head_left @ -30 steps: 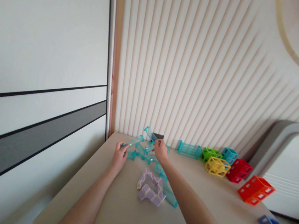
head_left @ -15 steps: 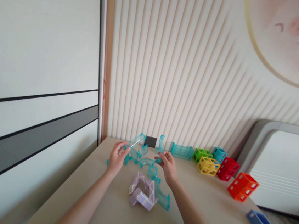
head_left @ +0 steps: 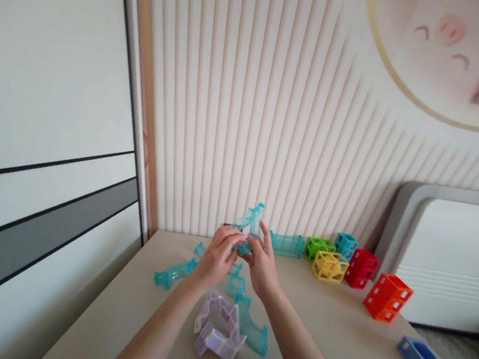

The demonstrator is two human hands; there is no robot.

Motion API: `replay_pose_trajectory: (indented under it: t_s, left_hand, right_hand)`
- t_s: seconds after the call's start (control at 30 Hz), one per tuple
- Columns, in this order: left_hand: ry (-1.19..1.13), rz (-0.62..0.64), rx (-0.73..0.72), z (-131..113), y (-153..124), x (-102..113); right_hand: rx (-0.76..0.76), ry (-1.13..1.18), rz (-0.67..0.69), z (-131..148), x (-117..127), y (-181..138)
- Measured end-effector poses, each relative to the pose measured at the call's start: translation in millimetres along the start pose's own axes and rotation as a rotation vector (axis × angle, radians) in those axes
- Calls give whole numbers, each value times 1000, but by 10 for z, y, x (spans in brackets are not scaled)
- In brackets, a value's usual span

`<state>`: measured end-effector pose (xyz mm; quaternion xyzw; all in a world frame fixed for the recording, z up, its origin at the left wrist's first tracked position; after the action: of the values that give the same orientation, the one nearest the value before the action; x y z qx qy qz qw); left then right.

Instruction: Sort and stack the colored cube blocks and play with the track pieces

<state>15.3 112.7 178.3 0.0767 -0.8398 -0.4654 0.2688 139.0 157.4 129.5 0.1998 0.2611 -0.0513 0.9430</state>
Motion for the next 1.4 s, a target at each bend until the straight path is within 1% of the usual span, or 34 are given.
replay_pose_trajectory:
  t_s: [0.07,0.13,0.23,0.33,0.4,0.43,0.47,0.5,0.53,0.57,0.6,0.63,0.67,0.7,0.73,0.8,0.87,0.93,1.03,1.13,1.3,1.4]
  left_hand:
    - [98,82,-170,-197,-42,-103]
    - [174,155,-283,-322,-101,-182]
    - [216,242,-335,-394,-169,-241]
    - [115,298,-314,-426,-206,-234]
    - [-32,287,-236,-420,-176,-188]
    - [-121,251,-151,-382,-130,-149]
    - [-218,193,-29,-305,-71,-101]
    - [-318,128,125,-191,-18,-60]
    - [-417,80,298,-56,14,-47]
    - [-515,62,470,74,20,-71]
    - [-606,90,621,171,8,-134]
    - [-686,150,729,224,-9,-212]
    - [-748,219,796,243,-22,-279]
    - [-793,279,832,248,-31,-324]
    - [-825,312,850,260,-38,-340]
    - [-864,313,870,321,-52,-325]
    - [-875,273,896,419,-75,-292]
    - [-861,216,913,514,-90,-250]
    - [-816,128,929,609,-88,-166]
    - [-781,98,920,602,-64,-103]
    - [-739,212,849,477,-57,-164]
    - [-711,231,831,462,-70,-179]
  right_hand:
    - [-24,-24,2,28,50,-16]
    - [-36,-47,20,63,89,-27]
    - [-65,-39,46,93,123,-44]
    - [-98,14,54,103,132,-48]
    - [-76,0,44,139,146,-33]
    - [-49,-24,42,169,151,-22]
    - [-15,-51,45,204,148,-13]
    - [19,-75,58,238,133,-9]
    - [51,-95,80,267,107,-11]
    - [72,-110,114,282,68,-20]
    - [84,-126,153,284,25,-35]
    - [92,-142,191,275,-15,-55]
    - [102,-161,225,259,-49,-75]
    - [114,-183,255,238,-78,-96]
    - [130,-208,279,214,-98,-113]
    - [164,-264,317,158,-121,-138]
    - [184,-325,340,100,-120,-146]
    - [171,-348,334,52,-96,-135]
    - [131,-303,272,33,-40,-103]
    - [112,-285,233,43,-19,-88]
    - [100,-312,298,19,-93,-137]
    - [110,-316,318,30,-102,-154]
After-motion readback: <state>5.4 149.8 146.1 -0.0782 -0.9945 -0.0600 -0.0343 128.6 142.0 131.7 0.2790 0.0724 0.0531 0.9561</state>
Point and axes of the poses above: each hand's wrist, its own y-axis towards the middle knuckle, its own x-axis out of the back of the hand, z = x × y, the point moved 9 cm from there along y, towards the middle knuckle, and after that the axes turned 13 degrees about x, right-handed, at the moved point
